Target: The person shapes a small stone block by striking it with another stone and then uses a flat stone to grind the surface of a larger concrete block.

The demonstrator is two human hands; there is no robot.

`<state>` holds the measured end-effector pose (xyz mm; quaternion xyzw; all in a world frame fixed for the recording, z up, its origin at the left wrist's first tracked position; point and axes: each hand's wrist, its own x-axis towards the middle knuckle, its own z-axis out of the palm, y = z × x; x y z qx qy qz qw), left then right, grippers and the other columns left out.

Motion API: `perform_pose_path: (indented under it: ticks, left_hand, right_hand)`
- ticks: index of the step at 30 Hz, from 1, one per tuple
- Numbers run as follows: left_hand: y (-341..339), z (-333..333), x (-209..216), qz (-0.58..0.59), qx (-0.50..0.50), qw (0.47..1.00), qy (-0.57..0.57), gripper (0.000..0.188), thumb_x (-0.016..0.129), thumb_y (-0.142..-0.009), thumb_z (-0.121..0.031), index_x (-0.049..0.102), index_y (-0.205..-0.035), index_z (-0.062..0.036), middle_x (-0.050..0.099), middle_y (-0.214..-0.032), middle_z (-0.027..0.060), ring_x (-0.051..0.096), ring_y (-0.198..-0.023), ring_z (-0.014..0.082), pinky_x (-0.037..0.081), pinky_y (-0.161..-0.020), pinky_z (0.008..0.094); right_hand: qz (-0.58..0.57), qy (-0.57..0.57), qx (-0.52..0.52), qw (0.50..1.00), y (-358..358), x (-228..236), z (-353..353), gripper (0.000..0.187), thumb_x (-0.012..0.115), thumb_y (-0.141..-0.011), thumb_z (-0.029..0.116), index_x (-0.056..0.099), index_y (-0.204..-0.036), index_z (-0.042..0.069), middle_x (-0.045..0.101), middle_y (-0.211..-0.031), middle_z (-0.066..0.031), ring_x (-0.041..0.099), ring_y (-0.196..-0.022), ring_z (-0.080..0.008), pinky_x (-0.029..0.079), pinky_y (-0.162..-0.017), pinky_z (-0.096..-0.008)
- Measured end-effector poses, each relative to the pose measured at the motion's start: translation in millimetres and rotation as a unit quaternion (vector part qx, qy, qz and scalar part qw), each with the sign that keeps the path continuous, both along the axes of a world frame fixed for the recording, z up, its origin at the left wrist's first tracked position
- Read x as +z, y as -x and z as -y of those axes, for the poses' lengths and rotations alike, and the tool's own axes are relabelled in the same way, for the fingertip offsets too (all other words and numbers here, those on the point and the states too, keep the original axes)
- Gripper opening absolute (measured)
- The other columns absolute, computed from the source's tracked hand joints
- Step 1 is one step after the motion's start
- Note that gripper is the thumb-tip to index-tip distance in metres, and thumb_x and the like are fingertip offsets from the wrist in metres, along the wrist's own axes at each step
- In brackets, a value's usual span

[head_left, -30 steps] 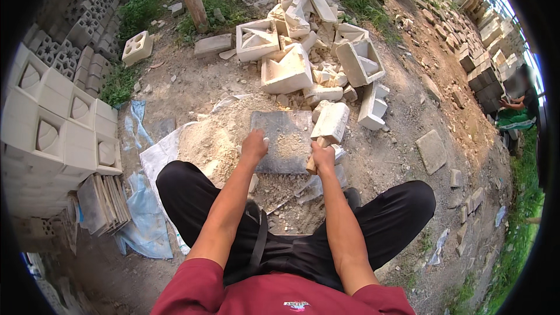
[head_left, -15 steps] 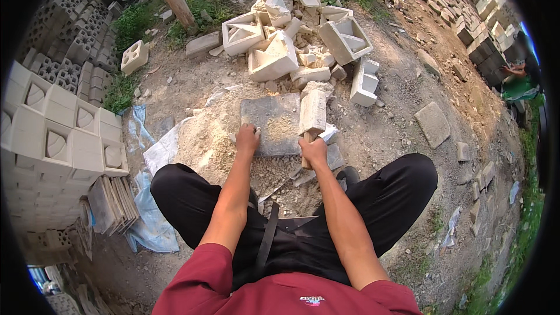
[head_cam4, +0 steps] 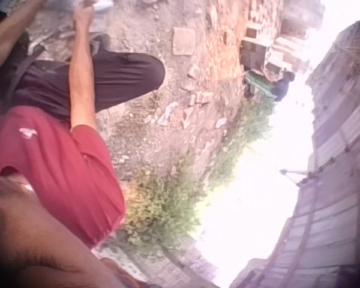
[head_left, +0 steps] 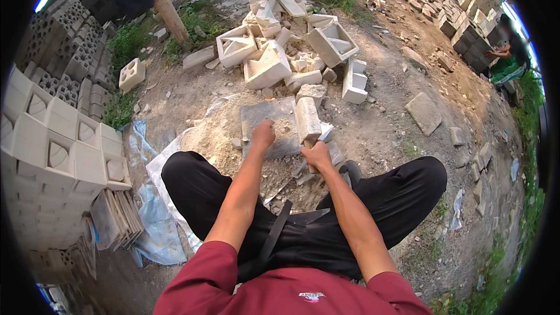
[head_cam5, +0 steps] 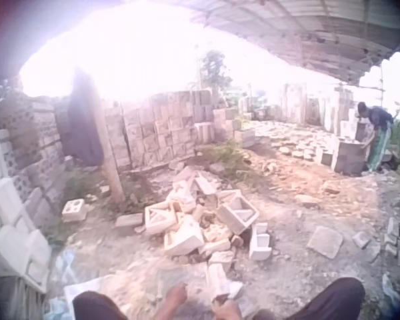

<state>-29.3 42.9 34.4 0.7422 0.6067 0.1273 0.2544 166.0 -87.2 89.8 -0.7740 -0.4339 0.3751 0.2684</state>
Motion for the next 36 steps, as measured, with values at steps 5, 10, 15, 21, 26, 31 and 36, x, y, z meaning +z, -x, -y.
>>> perform_pose_path:
  ticks: [5,10,15,21,26,31,36]
  left_hand:
    - [27.7,11.8,0.2,-0.034,0.098,0.994,-0.017,0.034,0.063,-0.08,-0.018,0.062,-0.113,-0.0098,0.061,-0.109,0.0136,0.057,-0.106,0.0332,0.046,-0.088,0.0447]
    - [21.3,32.1,23.1,-0.137,0.132,0.982,0.003,0.04,0.062,-0.078,-0.015,0.056,-0.117,-0.0051,0.055,-0.119,0.0136,0.05,-0.117,0.0328,0.04,-0.094,0.0527]
    - [63.0,36.2,15.3,-0.187,0.123,0.974,0.041,0.036,0.062,-0.077,-0.012,0.058,-0.112,-0.0067,0.056,-0.117,0.0107,0.05,-0.117,0.0291,0.042,-0.096,0.0471]
    - [56.0,40.4,6.9,-0.218,0.077,0.973,0.013,0.026,0.061,-0.079,-0.011,0.062,-0.105,-0.0077,0.058,-0.116,0.0096,0.051,-0.115,0.0287,0.041,-0.096,0.0468]
    - [58.0,34.2,4.9,-0.235,0.084,0.968,0.017,0.026,0.06,-0.08,-0.013,0.063,-0.105,-0.0081,0.059,-0.115,0.0094,0.05,-0.116,0.0288,0.038,-0.098,0.0498]
    - [50.7,32.6,-3.5,-0.248,0.075,0.965,-0.028,0.026,0.061,-0.08,-0.017,0.064,-0.105,-0.0075,0.061,-0.113,0.009,0.051,-0.115,0.0284,0.038,-0.096,0.0506]
    - [35.4,24.0,-12.3,-0.096,0.083,0.992,-0.005,0.028,0.064,-0.079,-0.025,0.065,-0.101,-0.009,0.062,-0.109,0.0099,0.052,-0.112,0.0288,0.04,-0.093,0.0501]
  right_hand:
    - [-0.006,-0.155,-0.022,0.988,33.2,-0.4,-21.7,0.052,0.067,-0.07,0.034,0.059,-0.1,-0.008,0.065,-0.09,-0.0296,0.064,-0.091,-0.0434,0.051,-0.079,-0.0456]
    - [0.119,-0.026,0.036,0.992,30.8,-39.5,-21.5,0.054,0.067,-0.072,0.033,0.058,-0.103,-0.01,0.064,-0.097,-0.0311,0.063,-0.096,-0.0428,0.05,-0.086,-0.0455]
    - [0.064,0.058,0.121,0.989,34.1,-8.9,-45.0,0.058,0.07,-0.071,0.035,0.061,-0.105,-0.011,0.064,-0.101,-0.0315,0.063,-0.097,-0.0411,0.051,-0.087,-0.0427]
    - [0.019,-0.125,-0.017,0.992,43.2,-27.5,-37.1,0.059,0.071,-0.07,0.037,0.061,-0.105,-0.01,0.064,-0.097,-0.0316,0.063,-0.095,-0.0419,0.051,-0.085,-0.0435]
    - [0.079,0.033,0.077,0.993,21.6,-29.6,-38.0,0.057,0.069,-0.069,0.037,0.062,-0.098,-0.011,0.064,-0.096,-0.032,0.064,-0.093,-0.0422,0.051,-0.084,-0.044]
    - [0.011,-0.045,-0.073,0.996,15.8,-23.6,-33.4,0.052,0.07,-0.067,0.037,0.064,-0.082,-0.012,0.068,-0.083,-0.026,0.068,-0.08,-0.0359,0.054,-0.072,-0.04]
    - [-0.047,0.007,-0.103,0.993,16.1,-21.7,-26.8,0.048,0.07,-0.069,0.035,0.064,-0.078,-0.011,0.067,-0.071,-0.0215,0.069,-0.064,-0.0298,0.054,-0.064,-0.0388]
